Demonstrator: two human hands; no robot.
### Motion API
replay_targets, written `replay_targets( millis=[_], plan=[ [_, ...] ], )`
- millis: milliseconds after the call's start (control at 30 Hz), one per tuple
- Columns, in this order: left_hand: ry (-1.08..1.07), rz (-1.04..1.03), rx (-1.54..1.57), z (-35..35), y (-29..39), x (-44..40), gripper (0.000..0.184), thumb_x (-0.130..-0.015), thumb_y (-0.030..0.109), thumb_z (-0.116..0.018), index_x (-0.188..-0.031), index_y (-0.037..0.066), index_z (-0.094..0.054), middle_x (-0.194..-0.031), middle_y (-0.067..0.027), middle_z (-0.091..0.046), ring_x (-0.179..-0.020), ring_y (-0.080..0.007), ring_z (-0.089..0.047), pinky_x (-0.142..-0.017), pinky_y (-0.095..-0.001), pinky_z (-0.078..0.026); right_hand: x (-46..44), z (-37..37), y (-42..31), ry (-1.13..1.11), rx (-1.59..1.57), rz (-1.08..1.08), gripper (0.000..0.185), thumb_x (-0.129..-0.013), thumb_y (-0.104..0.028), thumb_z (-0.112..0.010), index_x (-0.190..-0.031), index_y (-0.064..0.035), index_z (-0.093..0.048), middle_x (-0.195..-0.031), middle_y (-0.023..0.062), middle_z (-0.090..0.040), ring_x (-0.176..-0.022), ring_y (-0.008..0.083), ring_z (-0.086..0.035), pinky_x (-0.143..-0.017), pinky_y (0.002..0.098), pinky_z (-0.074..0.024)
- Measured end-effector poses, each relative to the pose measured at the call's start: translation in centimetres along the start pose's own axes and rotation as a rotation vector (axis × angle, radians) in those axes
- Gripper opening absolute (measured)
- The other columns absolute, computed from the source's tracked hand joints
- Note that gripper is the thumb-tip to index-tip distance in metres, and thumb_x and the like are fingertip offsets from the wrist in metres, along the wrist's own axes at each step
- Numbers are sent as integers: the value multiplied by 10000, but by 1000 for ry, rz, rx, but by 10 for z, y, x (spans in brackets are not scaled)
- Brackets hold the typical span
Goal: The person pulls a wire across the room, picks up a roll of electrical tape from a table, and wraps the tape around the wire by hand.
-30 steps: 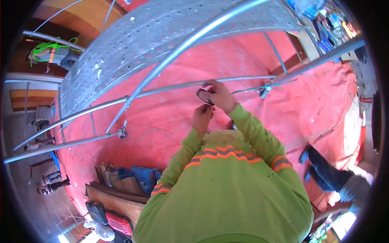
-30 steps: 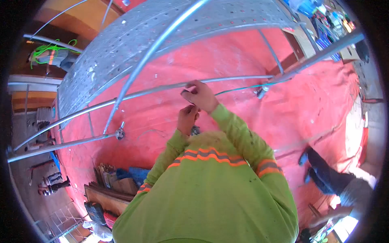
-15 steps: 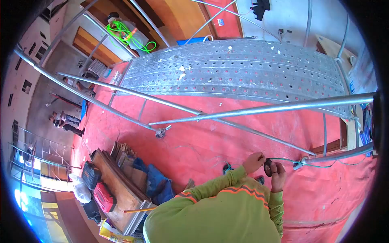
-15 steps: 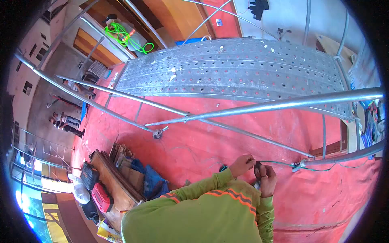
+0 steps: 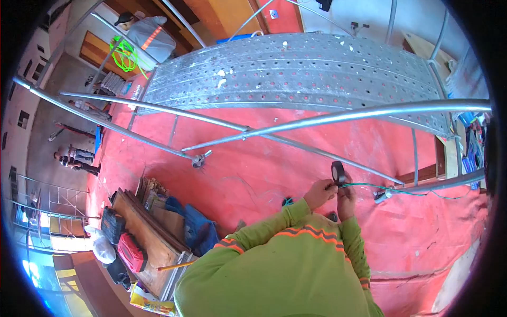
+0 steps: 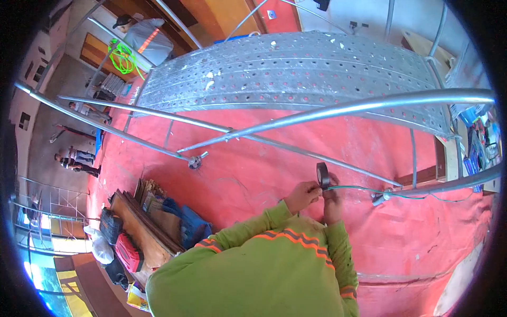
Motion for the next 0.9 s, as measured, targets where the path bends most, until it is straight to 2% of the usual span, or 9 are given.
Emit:
replay_targets(
  millis=[133,167,333,433,500,600,700,800,900],
  plan=[
    [-80,21,200,-7,29,19,142,-914,134,-508,-862,7,-546,-626,27,-430,-533,-59,-389,-462,-224,-316,-13,-14,-13,15,299,34,471,-825,8,-528,-1283,-13,-422,-1213,75,-495,-1063,178,-510,-897,305,-435],
    [-64,46,180,-8,24,22,143,-914,136,-506,-864,7,-545,-626,24,-430,-534,-62,-392,-465,-229,-323,-14,-31,-31,36,-23,87,487,-824,-4,-564,-1287,-43,-417,-1128,61,-516,-943,164,-543,-829,291,-460],
    [33,-79,-81,-7,16,15,129,-904,136,-506,-894,12,-540,-610,-9,-444,-547,-84,-420,-490,-264,-369,-17,9,-2,133,-108,-180,353,-832,-28,-560,-1180,-50,-506,-1021,64,-564,-874,129,-553,-717,254,-487],
    [147,-418,-463,2,38,17,161,-819,50,-496,-962,30,-568,-689,-189,-569,-636,-330,-588,-593,-424,-460,-4,37,0,15,555,-366,250,-864,-218,-549,-978,-3,-608,-884,39,-615,-715,130,-578,-590,259,-485],
    [175,-458,-535,3,26,12,208,-801,44,-493,-991,40,-578,-728,-210,-590,-672,-370,-597,-613,-452,-466,8,28,-31,186,499,63,355,-910,-347,-525,-989,-11,-609,-880,47,-606,-704,134,-557,-573,260,-445],
    [141,-459,-561,-3,20,8,242,-799,54,-489,-1023,57,-582,-748,-207,-605,-684,-374,-602,-612,-459,-468,19,4,-65,404,453,20,326,-903,-302,-549,-989,8,-603,-843,56,-604,-705,132,-543,-601,246,-435],
    [77,-372,-632,-8,21,11,229,-816,79,-479,-1019,60,-584,-755,-196,-614,-694,-393,-594,-594,-467,-463,10,-37,-85,136,1001,-176,300,-883,-254,-580,-989,26,-596,-804,78,-606,-711,152,-538,-626,274,-440],
    [262,-168,-715,-3,-1,4,201,-805,79,-485,-983,47,-574,-750,-192,-610,-705,-397,-590,-613,-476,-458,9,-2,-47,184,977,-116,307,-874,-247,-598,-994,36,-589,-772,96,-605,-714,148,-537,-614,279,-444],
    [230,-598,-778,-9,-24,-5,182,-771,92,-509,-933,22,-553,-820,-198,-593,-723,-391,-576,-658,-486,-442,18,-15,-50,186,659,-91,194,-915,-157,-534,-990,22,-540,-789,21,-561,-613,55,-450,-514,178,-366]
  ],
)
Point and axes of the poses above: each hand's wrist, its own x-axis away from the middle knuckle, its own z-axis out of the back of the hand, y = z × x, the point moved 6 cm from there along -x, towards the middle knuckle
